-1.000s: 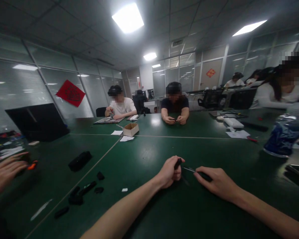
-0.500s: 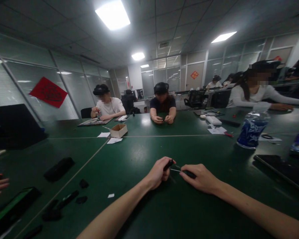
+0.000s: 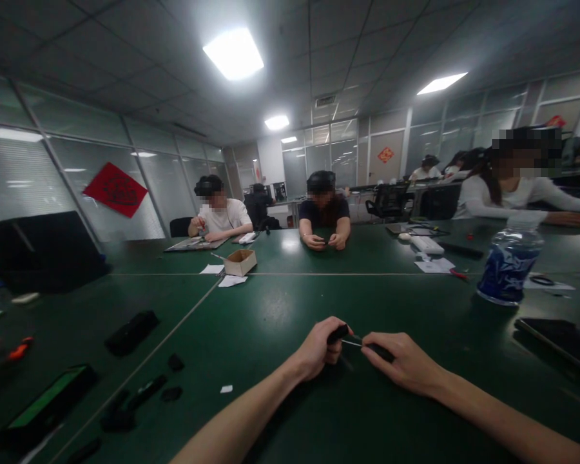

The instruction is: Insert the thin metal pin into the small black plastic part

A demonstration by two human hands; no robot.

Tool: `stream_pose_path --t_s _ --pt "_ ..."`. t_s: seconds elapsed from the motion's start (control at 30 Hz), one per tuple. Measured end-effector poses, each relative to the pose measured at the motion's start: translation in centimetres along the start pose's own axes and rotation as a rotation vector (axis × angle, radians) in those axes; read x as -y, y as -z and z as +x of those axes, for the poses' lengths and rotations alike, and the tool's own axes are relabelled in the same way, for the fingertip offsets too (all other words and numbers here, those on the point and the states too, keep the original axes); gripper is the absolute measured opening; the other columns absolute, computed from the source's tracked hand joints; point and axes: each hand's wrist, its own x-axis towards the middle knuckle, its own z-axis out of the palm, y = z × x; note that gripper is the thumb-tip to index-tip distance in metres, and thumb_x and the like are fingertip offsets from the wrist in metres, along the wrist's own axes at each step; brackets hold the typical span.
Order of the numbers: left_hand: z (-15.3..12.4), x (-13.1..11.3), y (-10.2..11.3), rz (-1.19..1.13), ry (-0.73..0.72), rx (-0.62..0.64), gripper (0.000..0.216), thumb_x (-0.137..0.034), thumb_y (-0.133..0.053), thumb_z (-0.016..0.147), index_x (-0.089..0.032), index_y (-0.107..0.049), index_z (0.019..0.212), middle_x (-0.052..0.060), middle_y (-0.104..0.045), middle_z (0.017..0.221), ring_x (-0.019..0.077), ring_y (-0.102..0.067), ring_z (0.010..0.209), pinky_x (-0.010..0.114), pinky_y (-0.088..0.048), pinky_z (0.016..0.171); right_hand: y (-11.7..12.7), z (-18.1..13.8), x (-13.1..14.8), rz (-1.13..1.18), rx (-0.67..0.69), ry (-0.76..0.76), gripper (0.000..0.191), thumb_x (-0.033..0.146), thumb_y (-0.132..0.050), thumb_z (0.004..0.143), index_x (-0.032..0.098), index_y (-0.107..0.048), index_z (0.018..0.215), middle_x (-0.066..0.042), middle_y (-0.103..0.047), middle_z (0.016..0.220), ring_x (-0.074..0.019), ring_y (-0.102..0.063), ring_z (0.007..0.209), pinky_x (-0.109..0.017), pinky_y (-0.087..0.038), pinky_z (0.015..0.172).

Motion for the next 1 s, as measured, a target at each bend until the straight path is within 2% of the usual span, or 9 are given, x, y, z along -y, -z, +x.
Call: stream_pose_path --t_s 0.13,0.43,0.6,0.77,1.0 --pt "0.0 0.0 0.0 -0.056 -0.021 -0.023 0.028 -0.043 -0.053 0.077 -0.017 -0.050 0.087 -0.010 -0.029 0.049 0.0042 -0.020 0.040 0.022 -0.010 0.044 -0.3 -0.1 -0.2 0.001 -0.004 0.003 0.029 0.038 -0.039 0.092 0.020 -0.062 0.090 -0.003 -0.064 0.075 -0.0150 -0.059 0.064 -0.026 -0.045 0.060" --pt "0.2 0.4 0.0 -0.161 -0.065 -0.157 0.044 -0.042 -0.070 0.065 -0.019 -0.043 0.091 -0.009 -0.039 0.057 0.0038 -0.031 0.044 0.022 -0.014 0.048 -0.9 -0.2 -0.7 0.017 -0.053 0.004 0.029 0.039 -0.040 0.091 0.021 -0.063 0.088 -0.003 -0.066 0.076 -0.0156 -0.062 0.065 -0.026 -0.047 0.059" --pt "0.4 0.7 0.2 -0.169 -0.089 -0.143 0.049 -0.042 -0.072 0.065 -0.017 -0.046 0.098 -0.006 -0.045 0.064 0.0032 -0.032 0.044 0.021 -0.014 0.046 -0.5 -0.1 -0.4 0.002 -0.055 -0.026 0.028 0.038 -0.040 0.090 0.021 -0.061 0.092 -0.004 -0.066 0.079 -0.0166 -0.062 0.066 -0.028 -0.048 0.060" --pt "0.7 0.9 0.5 -0.192 -0.111 -0.113 0.042 -0.047 -0.067 0.071 -0.015 -0.052 0.093 -0.005 -0.044 0.065 0.0037 -0.034 0.046 0.020 -0.016 0.046 -0.1 0.0 0.0 -0.024 -0.067 -0.041 0.027 0.037 -0.040 0.090 0.019 -0.061 0.092 -0.005 -0.066 0.081 -0.0164 -0.061 0.068 -0.028 -0.048 0.062" --pt "0.8 1.1 0.5 -0.213 -0.142 -0.137 0.039 -0.048 -0.065 0.073 -0.015 -0.055 0.091 -0.002 -0.049 0.071 0.0033 -0.037 0.048 0.019 -0.020 0.045 0.2 0.1 0.6 -0.073 -0.038 -0.055 0.025 0.033 -0.041 0.088 0.018 -0.061 0.091 -0.005 -0.065 0.078 -0.0160 -0.059 0.064 -0.026 -0.046 0.057"
